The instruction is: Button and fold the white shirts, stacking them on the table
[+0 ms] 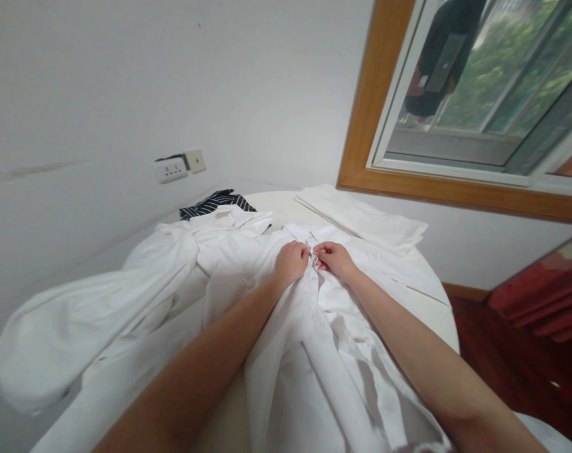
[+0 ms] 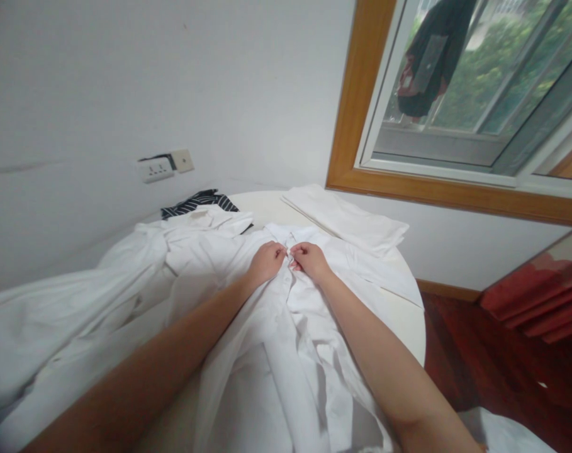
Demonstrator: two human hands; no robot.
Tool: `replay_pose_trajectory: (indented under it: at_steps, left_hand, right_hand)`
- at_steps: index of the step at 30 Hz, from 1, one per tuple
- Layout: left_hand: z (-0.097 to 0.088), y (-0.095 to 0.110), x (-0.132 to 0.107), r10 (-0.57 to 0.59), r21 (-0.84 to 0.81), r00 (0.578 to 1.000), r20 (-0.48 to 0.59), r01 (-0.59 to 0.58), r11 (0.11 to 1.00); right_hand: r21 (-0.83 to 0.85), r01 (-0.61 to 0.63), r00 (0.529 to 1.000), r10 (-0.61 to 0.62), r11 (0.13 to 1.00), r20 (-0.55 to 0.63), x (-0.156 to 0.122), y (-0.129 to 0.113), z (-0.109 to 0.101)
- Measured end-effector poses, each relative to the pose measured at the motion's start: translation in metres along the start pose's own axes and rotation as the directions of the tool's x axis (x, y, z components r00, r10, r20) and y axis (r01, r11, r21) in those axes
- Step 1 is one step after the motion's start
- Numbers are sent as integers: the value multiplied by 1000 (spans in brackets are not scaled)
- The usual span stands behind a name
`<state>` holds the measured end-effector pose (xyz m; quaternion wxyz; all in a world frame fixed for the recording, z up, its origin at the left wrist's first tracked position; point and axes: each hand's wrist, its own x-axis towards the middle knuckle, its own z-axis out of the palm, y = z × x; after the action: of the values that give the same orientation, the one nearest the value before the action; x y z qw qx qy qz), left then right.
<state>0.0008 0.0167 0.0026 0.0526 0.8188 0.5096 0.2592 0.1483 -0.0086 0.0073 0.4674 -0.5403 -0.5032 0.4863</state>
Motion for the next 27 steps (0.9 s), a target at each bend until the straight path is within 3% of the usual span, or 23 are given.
replay_pose_trajectory:
  at_steps: [5,11,20,27]
  left_hand:
    - [-1,2,0,-15,21,1000,2,15,1000]
    - [-3,5,-1,-33,17,999,0,33,999]
    - [3,1,-1,17,120,1000,-12,-16,993]
    - [1,3,-1,-5,78,1000,-11,6,997]
  right_hand:
    - [-152,65,994,-78,986,-80,0,3,7]
    - [-371,150,976,-198,917,-94,0,9,8]
    - [-381,167,978,-201,910,-52,-1,10,6]
    - [-317,167,982,-187,933,-34,-3,5,5]
